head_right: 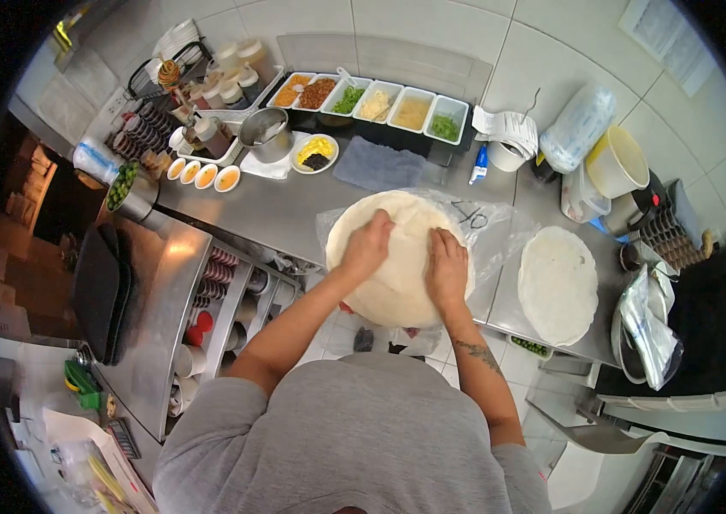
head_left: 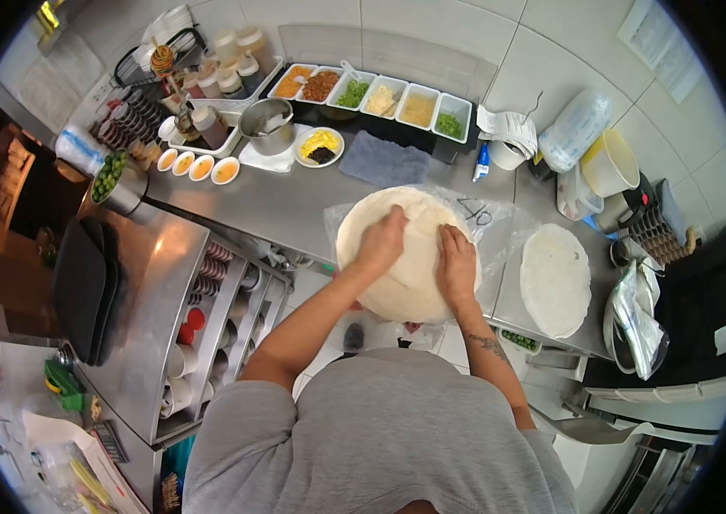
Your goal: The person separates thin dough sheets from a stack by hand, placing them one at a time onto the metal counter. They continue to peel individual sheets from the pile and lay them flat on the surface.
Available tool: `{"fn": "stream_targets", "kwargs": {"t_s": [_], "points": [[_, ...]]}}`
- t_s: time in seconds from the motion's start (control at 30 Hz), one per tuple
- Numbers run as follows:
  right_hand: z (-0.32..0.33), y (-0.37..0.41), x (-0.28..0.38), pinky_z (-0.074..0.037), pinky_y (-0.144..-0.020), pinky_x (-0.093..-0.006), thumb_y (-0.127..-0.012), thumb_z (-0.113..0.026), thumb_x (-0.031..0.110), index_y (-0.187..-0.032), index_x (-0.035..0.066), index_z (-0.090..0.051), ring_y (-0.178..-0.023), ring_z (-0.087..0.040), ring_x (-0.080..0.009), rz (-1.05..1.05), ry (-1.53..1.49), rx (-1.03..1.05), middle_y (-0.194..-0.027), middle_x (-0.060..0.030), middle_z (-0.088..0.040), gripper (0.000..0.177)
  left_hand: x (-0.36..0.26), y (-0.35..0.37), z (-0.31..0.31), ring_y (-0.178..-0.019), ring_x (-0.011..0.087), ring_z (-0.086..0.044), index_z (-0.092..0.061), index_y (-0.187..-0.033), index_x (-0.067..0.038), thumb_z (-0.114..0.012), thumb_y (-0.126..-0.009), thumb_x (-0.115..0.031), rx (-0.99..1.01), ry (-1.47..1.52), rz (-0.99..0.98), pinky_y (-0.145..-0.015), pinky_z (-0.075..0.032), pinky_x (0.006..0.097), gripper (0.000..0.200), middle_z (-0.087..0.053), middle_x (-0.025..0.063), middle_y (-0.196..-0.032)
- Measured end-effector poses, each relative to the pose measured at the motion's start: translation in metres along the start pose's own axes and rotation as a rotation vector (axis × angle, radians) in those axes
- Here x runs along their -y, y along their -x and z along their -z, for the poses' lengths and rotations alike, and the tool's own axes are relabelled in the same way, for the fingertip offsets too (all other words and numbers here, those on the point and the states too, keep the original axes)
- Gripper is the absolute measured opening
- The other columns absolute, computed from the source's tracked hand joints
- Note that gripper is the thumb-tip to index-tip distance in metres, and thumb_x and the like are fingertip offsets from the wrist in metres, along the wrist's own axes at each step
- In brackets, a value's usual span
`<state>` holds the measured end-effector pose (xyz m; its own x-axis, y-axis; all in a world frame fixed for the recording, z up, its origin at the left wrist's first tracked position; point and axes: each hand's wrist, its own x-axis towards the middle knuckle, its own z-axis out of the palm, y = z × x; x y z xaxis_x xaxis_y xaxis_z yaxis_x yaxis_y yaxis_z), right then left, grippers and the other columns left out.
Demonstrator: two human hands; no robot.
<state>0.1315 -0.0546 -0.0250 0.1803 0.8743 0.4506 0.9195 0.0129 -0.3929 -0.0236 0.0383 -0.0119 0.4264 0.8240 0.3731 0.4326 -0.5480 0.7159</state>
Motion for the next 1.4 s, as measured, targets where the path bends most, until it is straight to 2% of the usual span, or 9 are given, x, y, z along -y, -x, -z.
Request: {"fn": "stream_targets", "kwargs": {"t_s": [0.1, 0.83, 1.0, 1.1, 1.2, 1.27, 1.33, 1.37, 1.4], "points": [[0.000, 0.000, 0.000, -0.036, -0.094, -0.0395, -0.087, -0.051, 0.008, -0.120, 0.003, -0.053, -0.112, -0.049, -0.0290, -0.007, -0.020, 0.000, -0.121, -0.0128, -0.053, 0.034, 0.023, -0.016, 0.022, -0.070, 0.0420, -0.060, -0.048, -0.092, -0.004, -0.054, -0.090, -0.012, -0.109, 0.003, -0.016, -0.059, -0.046, 0.0472, 0.010, -0.061, 0.0207, -0.073], [0.003, 0.000, 0.004, -0.035, -0.094, -0.0413, -0.087, -0.054, 0.012, -0.120, 0.002, -0.052, -0.112, -0.048, -0.0300, 0.012, -0.020, -0.005, -0.120, -0.0142, -0.053, 0.035, 0.051, -0.102, 0.111, -0.077, 0.0382, -0.061, -0.055, -0.084, -0.003, -0.065, -0.081, -0.016, 0.124, -0.043, 0.027, -0.066, -0.047, 0.0421, 0.017, -0.063, 0.0198, -0.078], [0.015, -0.001, 0.026, -0.034, -0.096, -0.0451, -0.083, -0.058, 0.011, -0.124, 0.001, -0.048, -0.119, -0.044, -0.0309, 0.059, 0.093, -0.030, -0.128, -0.0149, -0.048, 0.044, 0.037, -0.113, 0.107, -0.077, 0.0313, -0.062, -0.058, -0.089, -0.004, -0.063, -0.082, -0.016, 0.174, -0.054, -0.030, -0.071, -0.048, 0.0373, 0.016, -0.064, 0.0144, -0.081], [0.034, -0.015, 0.067, -0.031, -0.100, -0.0491, -0.079, -0.060, 0.011, -0.128, 0.006, -0.047, -0.125, -0.039, -0.0307, 0.340, -0.122, 0.103, -0.135, -0.0121, -0.043, 0.051, 0.000, -0.108, 0.090, -0.082, 0.0335, -0.060, -0.058, -0.091, -0.004, -0.061, -0.082, -0.015, 0.241, -0.009, -0.132, -0.072, -0.047, 0.0398, 0.015, -0.063, 0.0139, -0.084], [0.031, -0.043, 0.087, -0.026, -0.105, -0.0510, -0.077, -0.061, 0.011, -0.132, 0.014, -0.046, -0.128, -0.037, -0.0300, 0.722, 0.044, 0.344, -0.138, -0.0086, -0.042, 0.057, -0.026, -0.088, 0.077, -0.082, 0.0352, -0.057, -0.058, -0.089, -0.003, -0.060, -0.080, -0.013, -0.009, -0.115, -0.508, -0.069, -0.046, 0.0427, 0.013, -0.061, 0.0128, -0.087], [0.007, -0.057, 0.065, -0.024, -0.108, -0.0508, -0.076, -0.062, 0.013, -0.126, 0.019, -0.053, -0.127, -0.038, -0.0274, 0.675, 0.059, 0.542, -0.135, -0.0053, -0.045, 0.051, -0.055, -0.053, 0.088, -0.082, 0.0355, -0.054, -0.058, -0.089, -0.002, -0.061, -0.078, -0.010, -0.135, -0.244, -0.480, -0.070, -0.044, 0.0439, 0.014, -0.057, 0.0129, -0.090], [-0.010, -0.074, 0.038, -0.024, -0.108, -0.0496, -0.075, -0.063, 0.015, -0.121, 0.018, -0.057, -0.125, -0.040, -0.0251, 0.657, 0.100, 0.696, -0.129, -0.0051, -0.051, 0.046, -0.058, -0.005, 0.078, -0.086, 0.0339, -0.054, -0.057, -0.090, -0.002, -0.062, -0.078, -0.009, -0.058, -0.053, -0.336, -0.073, -0.043, 0.0422, 0.015, -0.054, 0.0141, -0.088], [0.003, -0.085, 0.043, -0.029, -0.104, -0.0460, -0.074, -0.065, 0.017, -0.110, 0.017, -0.062, -0.118, -0.046, -0.0225, 0.808, 0.105, 0.522, -0.114, -0.0041, -0.057, 0.036, -0.051, 0.027, 0.064, -0.087, 0.0332, -0.054, -0.056, -0.093, -0.003, -0.062, -0.078, -0.010, 0.148, -0.048, -0.330, -0.074, -0.044, 0.0415, 0.018, -0.054, 0.0139, -0.089], [0.004, -0.092, 0.043, -0.030, -0.102, -0.0448, -0.074, -0.065, 0.017, -0.109, 0.017, -0.062, -0.116, -0.047, -0.0223, 0.811, 0.073, 0.583, -0.111, -0.0040, -0.057, 0.035, -0.040, 0.056, 0.047, -0.089, 0.0324, -0.054, -0.056, -0.097, -0.003, -0.063, -0.078, -0.011, 0.351, -0.039, -0.314, -0.076, -0.044, 0.0408, 0.021, -0.053, 0.0137, -0.091]]}}
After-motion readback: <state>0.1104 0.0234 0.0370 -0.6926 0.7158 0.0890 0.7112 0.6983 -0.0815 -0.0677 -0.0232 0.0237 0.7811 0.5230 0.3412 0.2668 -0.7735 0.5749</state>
